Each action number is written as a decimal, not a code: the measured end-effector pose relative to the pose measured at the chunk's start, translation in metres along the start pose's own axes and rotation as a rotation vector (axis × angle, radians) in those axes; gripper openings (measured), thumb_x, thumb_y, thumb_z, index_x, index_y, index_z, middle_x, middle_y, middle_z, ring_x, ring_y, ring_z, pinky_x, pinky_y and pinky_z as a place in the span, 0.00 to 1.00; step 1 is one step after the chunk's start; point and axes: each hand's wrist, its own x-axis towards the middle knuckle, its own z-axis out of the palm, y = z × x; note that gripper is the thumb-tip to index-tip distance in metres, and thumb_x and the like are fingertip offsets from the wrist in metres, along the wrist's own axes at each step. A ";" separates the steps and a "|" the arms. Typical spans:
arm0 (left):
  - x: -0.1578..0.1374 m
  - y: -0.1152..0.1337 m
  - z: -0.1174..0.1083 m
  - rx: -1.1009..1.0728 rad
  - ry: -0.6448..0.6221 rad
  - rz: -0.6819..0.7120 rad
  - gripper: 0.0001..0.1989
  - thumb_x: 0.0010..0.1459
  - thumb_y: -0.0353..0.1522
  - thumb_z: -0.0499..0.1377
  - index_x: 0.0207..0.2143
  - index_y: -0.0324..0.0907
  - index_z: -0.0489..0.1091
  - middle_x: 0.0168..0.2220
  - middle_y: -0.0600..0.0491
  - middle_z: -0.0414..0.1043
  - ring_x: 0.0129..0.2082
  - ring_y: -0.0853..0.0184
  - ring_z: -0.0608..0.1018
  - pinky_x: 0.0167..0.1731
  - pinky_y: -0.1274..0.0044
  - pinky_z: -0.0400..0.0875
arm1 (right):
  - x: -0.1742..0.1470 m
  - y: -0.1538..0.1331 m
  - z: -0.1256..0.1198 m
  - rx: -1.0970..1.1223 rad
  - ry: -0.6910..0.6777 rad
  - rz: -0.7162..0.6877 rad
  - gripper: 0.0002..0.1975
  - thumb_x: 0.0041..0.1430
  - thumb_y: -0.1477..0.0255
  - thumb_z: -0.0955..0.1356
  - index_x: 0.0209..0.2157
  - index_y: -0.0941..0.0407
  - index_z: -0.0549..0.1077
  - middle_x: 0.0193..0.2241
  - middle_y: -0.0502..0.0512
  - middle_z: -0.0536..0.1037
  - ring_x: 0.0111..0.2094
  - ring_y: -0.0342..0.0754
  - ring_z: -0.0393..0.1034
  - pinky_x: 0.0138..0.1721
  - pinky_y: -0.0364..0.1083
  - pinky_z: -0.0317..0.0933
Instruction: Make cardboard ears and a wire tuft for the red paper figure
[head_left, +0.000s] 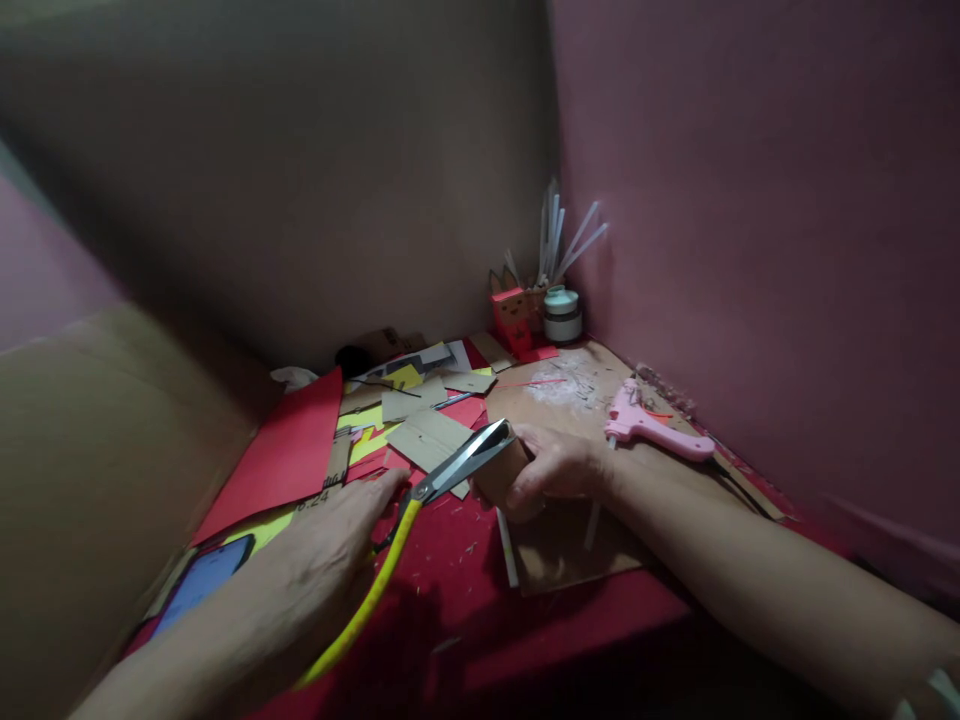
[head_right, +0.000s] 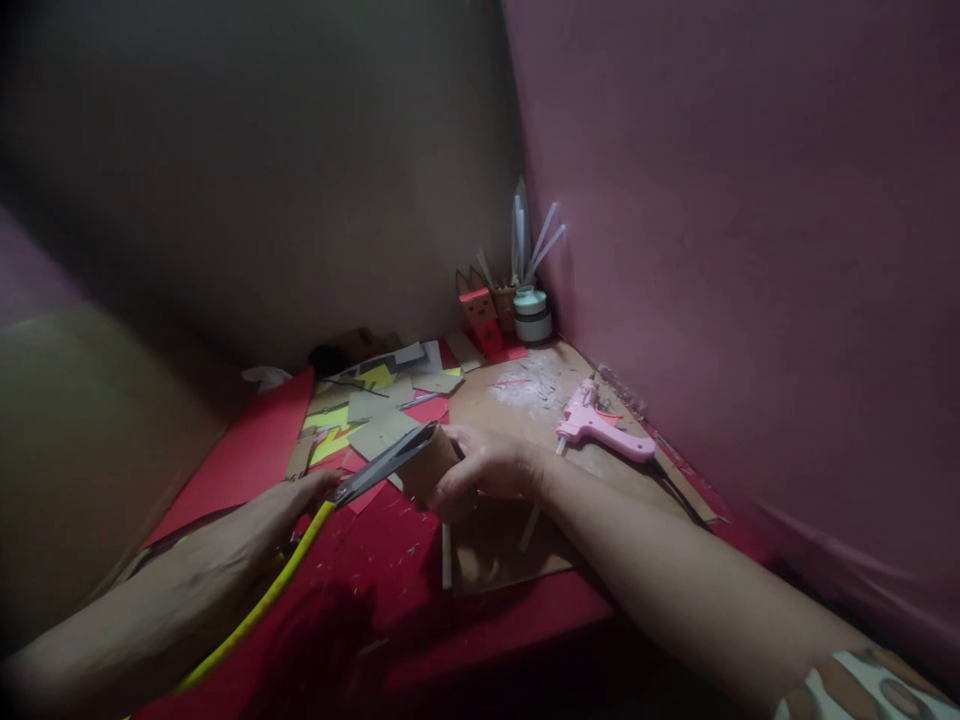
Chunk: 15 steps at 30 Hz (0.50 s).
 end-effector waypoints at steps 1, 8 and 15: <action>0.000 0.002 -0.001 -0.006 0.003 0.003 0.22 0.55 0.39 0.47 0.47 0.49 0.73 0.43 0.47 0.77 0.39 0.52 0.78 0.37 0.66 0.74 | 0.000 0.000 0.000 0.008 0.000 0.006 0.20 0.33 0.79 0.75 0.34 0.62 0.74 0.27 0.52 0.74 0.29 0.44 0.68 0.31 0.42 0.60; -0.003 0.002 0.001 0.019 -0.019 0.030 0.23 0.54 0.35 0.46 0.48 0.47 0.73 0.43 0.46 0.77 0.39 0.51 0.78 0.38 0.63 0.73 | -0.001 0.002 -0.004 -0.021 -0.031 0.022 0.19 0.34 0.79 0.75 0.34 0.61 0.73 0.29 0.53 0.75 0.30 0.44 0.68 0.33 0.43 0.60; -0.002 -0.001 0.004 0.057 -0.045 -0.005 0.26 0.56 0.41 0.46 0.51 0.45 0.72 0.46 0.45 0.77 0.44 0.50 0.77 0.44 0.61 0.72 | -0.002 0.002 -0.002 -0.037 -0.023 0.016 0.18 0.36 0.80 0.74 0.34 0.62 0.74 0.26 0.50 0.73 0.27 0.42 0.67 0.30 0.42 0.60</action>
